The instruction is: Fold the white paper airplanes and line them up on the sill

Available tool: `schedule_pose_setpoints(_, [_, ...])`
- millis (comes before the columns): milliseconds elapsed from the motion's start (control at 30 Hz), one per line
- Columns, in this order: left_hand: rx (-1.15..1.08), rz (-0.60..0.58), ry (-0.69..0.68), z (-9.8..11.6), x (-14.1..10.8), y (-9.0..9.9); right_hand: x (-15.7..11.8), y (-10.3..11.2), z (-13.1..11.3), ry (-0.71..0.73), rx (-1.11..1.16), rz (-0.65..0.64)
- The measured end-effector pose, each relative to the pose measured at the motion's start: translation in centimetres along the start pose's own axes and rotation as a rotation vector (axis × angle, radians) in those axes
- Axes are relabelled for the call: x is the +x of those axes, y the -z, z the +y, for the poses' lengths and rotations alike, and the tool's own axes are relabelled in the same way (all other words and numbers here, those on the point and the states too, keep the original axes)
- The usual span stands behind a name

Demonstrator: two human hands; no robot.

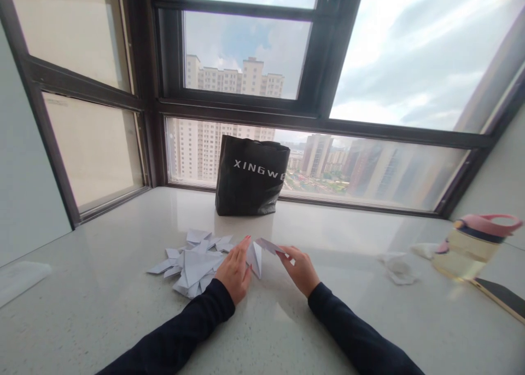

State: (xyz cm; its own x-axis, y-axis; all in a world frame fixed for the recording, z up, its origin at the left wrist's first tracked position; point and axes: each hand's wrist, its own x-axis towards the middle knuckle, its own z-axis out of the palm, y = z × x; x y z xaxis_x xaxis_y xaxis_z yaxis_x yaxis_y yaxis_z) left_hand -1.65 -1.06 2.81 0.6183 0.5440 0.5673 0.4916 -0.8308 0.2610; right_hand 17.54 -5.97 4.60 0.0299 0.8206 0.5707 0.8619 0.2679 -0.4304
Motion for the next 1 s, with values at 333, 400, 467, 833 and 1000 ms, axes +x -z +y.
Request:
schedule_pose_setpoints(333, [0.105,-0.353,0.024,1.0,-0.9,0.1,0.7,0.2,5.1,-0.03,-0.209,-0.091])
schedule_pose_setpoints(400, [0.115,-0.358,0.026,1.1,-0.9,0.2,0.5,-0.1,6.1,-0.064,-0.259,-0.161])
schedule_pose_setpoints(467, [0.125,-0.351,0.028,1.2,-0.9,0.2,0.4,-0.2,6.6,-0.084,-0.275,-0.172])
schedule_pose_setpoints(833, [0.143,-0.323,0.031,1.3,-1.0,0.0,-0.2,-0.6,3.4,-0.039,-0.329,-0.247])
schedule_pose_setpoints(1000, [0.134,-0.324,0.037,1.3,-1.1,-0.1,0.7,-0.5,4.4,-0.069,-0.318,-0.301])
